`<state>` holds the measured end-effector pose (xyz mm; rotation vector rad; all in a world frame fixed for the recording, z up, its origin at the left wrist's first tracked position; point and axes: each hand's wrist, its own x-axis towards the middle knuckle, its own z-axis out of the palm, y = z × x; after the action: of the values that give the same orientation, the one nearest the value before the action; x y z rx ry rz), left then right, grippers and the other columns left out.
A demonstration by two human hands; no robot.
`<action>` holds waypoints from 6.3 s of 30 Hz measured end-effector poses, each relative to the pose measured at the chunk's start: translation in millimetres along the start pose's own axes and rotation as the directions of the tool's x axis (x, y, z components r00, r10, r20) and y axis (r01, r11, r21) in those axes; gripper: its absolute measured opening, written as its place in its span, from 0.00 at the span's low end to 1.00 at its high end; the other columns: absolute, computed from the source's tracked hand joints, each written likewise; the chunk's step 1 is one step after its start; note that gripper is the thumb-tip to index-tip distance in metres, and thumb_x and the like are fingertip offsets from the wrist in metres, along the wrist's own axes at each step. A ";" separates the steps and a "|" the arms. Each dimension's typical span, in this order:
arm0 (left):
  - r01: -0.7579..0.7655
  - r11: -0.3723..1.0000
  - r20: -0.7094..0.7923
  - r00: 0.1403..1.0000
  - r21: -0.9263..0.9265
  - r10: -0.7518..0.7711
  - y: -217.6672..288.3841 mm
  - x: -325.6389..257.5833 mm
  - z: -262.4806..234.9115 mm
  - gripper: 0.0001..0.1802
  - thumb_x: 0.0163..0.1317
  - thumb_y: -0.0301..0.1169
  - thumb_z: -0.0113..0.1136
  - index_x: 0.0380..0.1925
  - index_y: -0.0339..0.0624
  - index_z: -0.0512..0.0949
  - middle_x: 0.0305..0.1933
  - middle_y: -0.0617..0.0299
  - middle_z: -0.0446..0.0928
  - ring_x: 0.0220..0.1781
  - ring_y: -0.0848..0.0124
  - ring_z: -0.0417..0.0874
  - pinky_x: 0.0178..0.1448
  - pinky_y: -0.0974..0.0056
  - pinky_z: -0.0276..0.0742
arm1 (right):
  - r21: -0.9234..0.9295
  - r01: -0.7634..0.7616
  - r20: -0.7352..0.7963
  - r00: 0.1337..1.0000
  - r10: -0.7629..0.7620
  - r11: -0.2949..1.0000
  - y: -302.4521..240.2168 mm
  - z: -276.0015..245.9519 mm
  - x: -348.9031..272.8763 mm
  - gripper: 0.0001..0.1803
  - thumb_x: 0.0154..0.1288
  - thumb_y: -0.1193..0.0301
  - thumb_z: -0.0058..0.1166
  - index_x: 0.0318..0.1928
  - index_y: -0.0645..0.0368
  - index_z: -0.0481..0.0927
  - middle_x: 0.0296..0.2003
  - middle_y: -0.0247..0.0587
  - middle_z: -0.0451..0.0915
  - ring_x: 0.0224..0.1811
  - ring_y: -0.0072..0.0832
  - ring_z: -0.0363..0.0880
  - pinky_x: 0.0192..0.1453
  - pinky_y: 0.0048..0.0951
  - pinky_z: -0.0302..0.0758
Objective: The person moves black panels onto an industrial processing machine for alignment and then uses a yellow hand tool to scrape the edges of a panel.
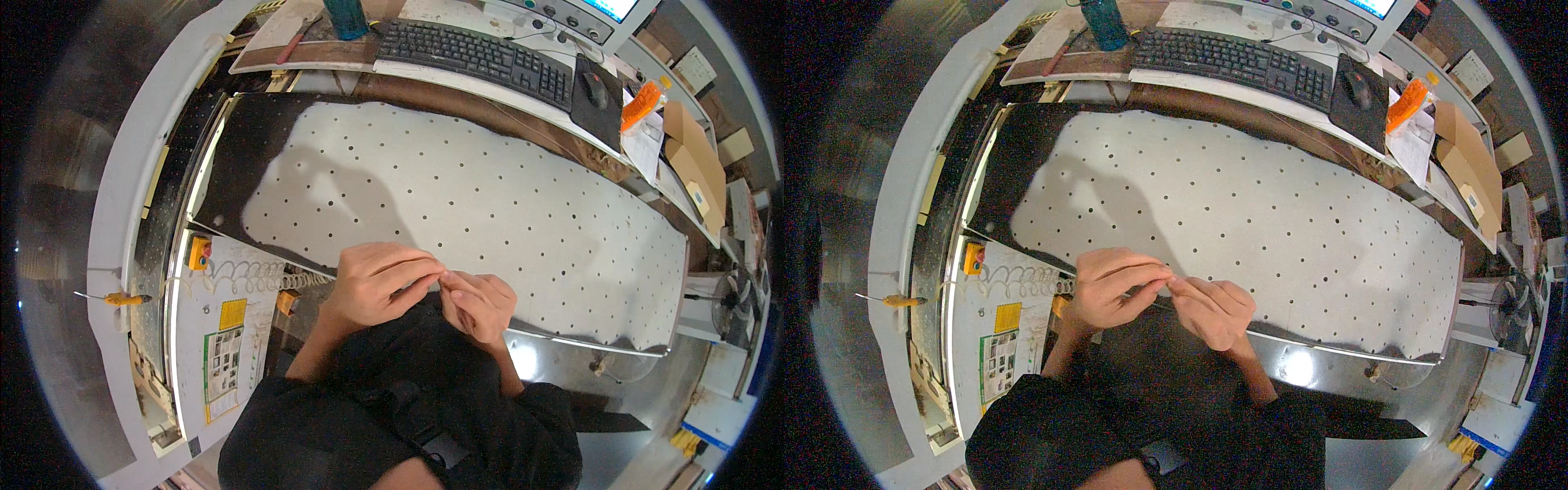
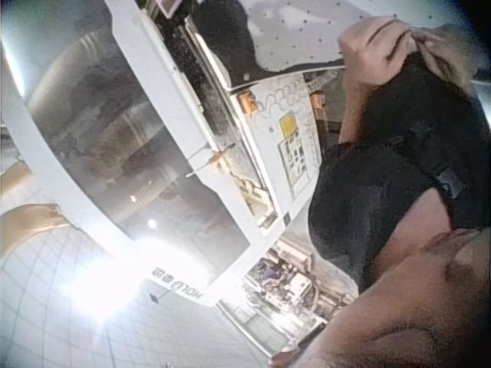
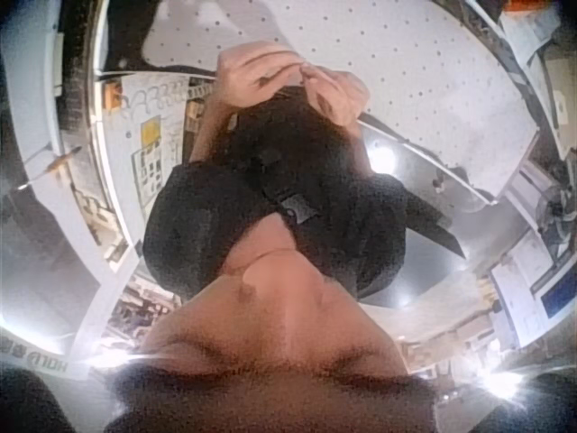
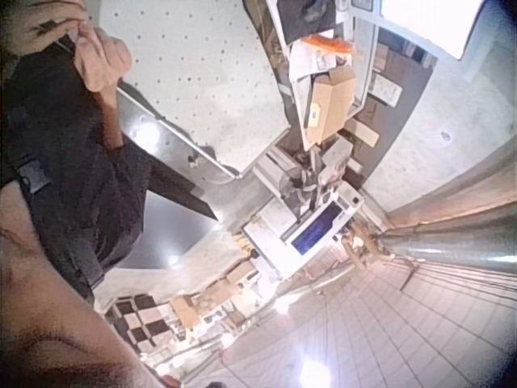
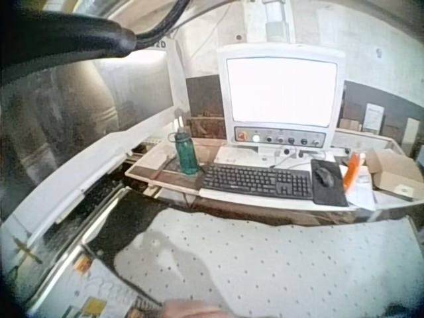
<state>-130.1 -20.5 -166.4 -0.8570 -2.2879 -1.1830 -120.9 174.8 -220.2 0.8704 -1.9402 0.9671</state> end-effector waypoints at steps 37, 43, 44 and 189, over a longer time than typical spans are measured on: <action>0.026 -0.245 0.117 0.923 -0.969 -0.366 -2.0 -27.3 39.4 0.08 0.61 0.32 0.54 0.31 0.47 0.65 0.34 0.64 0.66 0.36 0.71 0.69 0.46 0.63 0.68 | 0.515 -0.206 -0.163 0.930 0.331 0.832 3.1 14.2 0.8 0.13 0.75 0.70 0.49 0.31 0.62 0.70 0.18 0.42 0.78 0.17 0.22 0.72 0.22 0.23 0.66; 0.017 -0.282 0.121 0.926 -0.959 -0.358 -0.5 -24.8 37.0 0.09 0.60 0.32 0.55 0.31 0.48 0.64 0.33 0.65 0.66 0.36 0.71 0.69 0.46 0.62 0.68 | 0.522 -0.298 -0.154 0.889 0.432 0.799 -0.9 13.8 2.5 0.15 0.72 0.68 0.56 0.26 0.59 0.74 0.16 0.37 0.79 0.17 0.26 0.77 0.24 0.26 0.72; 0.020 -0.280 0.124 0.926 -0.960 -0.358 1.0 -24.3 38.1 0.09 0.60 0.32 0.55 0.31 0.48 0.64 0.33 0.65 0.65 0.36 0.71 0.69 0.46 0.62 0.68 | 0.524 -0.297 -0.159 0.886 0.435 0.798 -0.4 13.0 1.4 0.15 0.72 0.68 0.55 0.26 0.59 0.74 0.16 0.37 0.79 0.17 0.26 0.77 0.24 0.26 0.71; 0.008 1.000 -0.256 0.967 0.006 -0.006 6.6 -22.5 45.9 0.09 0.51 0.17 0.63 0.33 0.40 0.82 0.45 0.60 0.82 0.44 0.64 0.87 0.73 0.47 0.75 | 0.415 -0.672 0.285 0.736 0.614 0.613 3.3 34.7 -15.0 0.13 0.77 0.70 0.49 0.44 0.69 0.82 0.25 0.38 0.79 0.27 0.19 0.74 0.33 0.22 0.72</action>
<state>-113.4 13.3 -201.5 -0.6519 -2.0856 -1.2120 -128.5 150.3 -248.2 0.4618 -2.1888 1.9598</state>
